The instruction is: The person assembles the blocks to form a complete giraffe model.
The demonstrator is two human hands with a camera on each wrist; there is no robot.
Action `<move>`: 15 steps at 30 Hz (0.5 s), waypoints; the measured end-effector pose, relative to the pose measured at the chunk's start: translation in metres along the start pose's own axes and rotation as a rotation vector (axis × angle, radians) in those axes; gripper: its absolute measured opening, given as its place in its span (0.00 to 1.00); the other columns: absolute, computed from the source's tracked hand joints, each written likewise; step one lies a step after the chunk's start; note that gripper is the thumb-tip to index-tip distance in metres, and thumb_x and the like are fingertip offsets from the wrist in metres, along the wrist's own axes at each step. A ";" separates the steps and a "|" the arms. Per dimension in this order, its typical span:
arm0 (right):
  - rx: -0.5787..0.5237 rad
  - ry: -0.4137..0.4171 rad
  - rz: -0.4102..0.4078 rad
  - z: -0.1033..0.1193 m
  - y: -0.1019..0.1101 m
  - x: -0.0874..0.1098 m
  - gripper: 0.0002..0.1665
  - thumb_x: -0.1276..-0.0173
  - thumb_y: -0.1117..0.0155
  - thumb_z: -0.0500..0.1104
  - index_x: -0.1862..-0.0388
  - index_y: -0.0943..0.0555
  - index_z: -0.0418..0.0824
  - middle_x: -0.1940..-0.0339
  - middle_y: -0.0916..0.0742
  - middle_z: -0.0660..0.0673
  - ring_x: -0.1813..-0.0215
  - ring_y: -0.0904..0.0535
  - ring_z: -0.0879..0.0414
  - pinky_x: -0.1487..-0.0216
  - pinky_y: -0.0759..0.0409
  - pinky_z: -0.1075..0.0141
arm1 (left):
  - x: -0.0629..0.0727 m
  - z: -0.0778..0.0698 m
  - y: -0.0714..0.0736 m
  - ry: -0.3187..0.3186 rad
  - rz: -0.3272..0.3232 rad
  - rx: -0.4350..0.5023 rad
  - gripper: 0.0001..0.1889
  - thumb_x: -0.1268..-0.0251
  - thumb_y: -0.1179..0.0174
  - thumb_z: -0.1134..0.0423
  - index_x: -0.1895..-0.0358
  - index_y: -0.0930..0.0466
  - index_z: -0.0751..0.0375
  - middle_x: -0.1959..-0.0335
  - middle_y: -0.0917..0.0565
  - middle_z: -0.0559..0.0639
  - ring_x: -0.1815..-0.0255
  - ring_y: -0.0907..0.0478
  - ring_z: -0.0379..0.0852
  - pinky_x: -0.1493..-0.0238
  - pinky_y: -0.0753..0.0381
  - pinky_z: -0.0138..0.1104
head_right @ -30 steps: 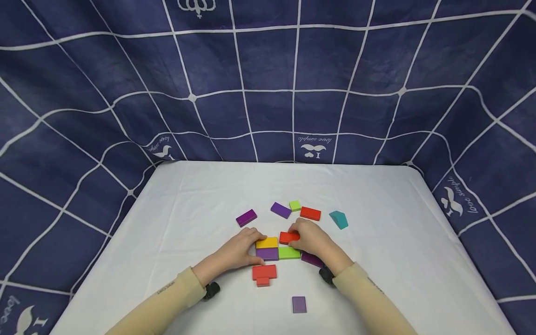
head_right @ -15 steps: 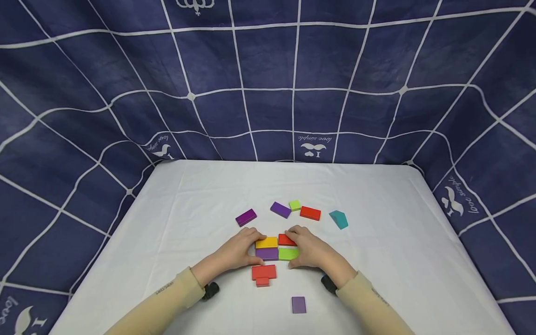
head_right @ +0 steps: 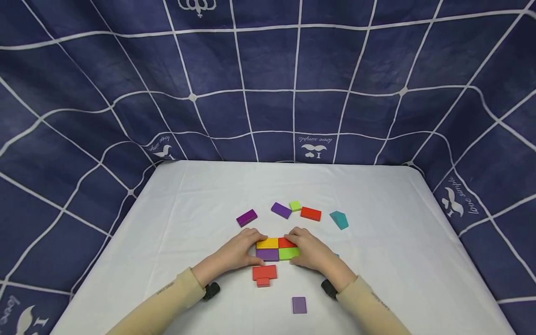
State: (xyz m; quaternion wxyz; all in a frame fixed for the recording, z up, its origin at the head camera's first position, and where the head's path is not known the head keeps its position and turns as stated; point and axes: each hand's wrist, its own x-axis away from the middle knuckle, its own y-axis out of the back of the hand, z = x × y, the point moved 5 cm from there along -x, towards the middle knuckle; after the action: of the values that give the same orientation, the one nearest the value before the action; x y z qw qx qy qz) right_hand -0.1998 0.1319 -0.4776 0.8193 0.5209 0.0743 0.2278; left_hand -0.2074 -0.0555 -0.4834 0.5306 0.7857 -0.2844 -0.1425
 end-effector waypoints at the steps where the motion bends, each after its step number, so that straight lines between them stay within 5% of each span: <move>1: 0.003 0.001 -0.005 0.000 0.000 0.001 0.37 0.47 0.20 0.42 0.38 0.21 0.37 0.44 0.19 0.44 0.43 0.24 0.51 0.39 0.20 0.54 | 0.000 0.000 0.000 -0.003 0.000 0.001 0.36 0.47 0.28 0.42 0.37 0.23 0.57 0.47 0.21 0.47 0.46 0.28 0.43 0.38 0.23 0.34; 15: 0.012 -0.016 -0.026 -0.001 -0.003 0.003 0.39 0.47 0.20 0.44 0.35 0.22 0.39 0.44 0.19 0.46 0.42 0.24 0.52 0.38 0.20 0.56 | -0.001 0.000 -0.002 -0.005 -0.010 0.009 0.35 0.46 0.29 0.44 0.37 0.24 0.58 0.47 0.21 0.48 0.46 0.27 0.43 0.37 0.23 0.35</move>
State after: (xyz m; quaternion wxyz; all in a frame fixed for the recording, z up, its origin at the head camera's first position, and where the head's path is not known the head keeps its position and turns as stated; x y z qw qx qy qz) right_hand -0.1969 0.1328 -0.4804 0.8197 0.5264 0.0760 0.2127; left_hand -0.2074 -0.0544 -0.4850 0.5256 0.7890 -0.2825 -0.1461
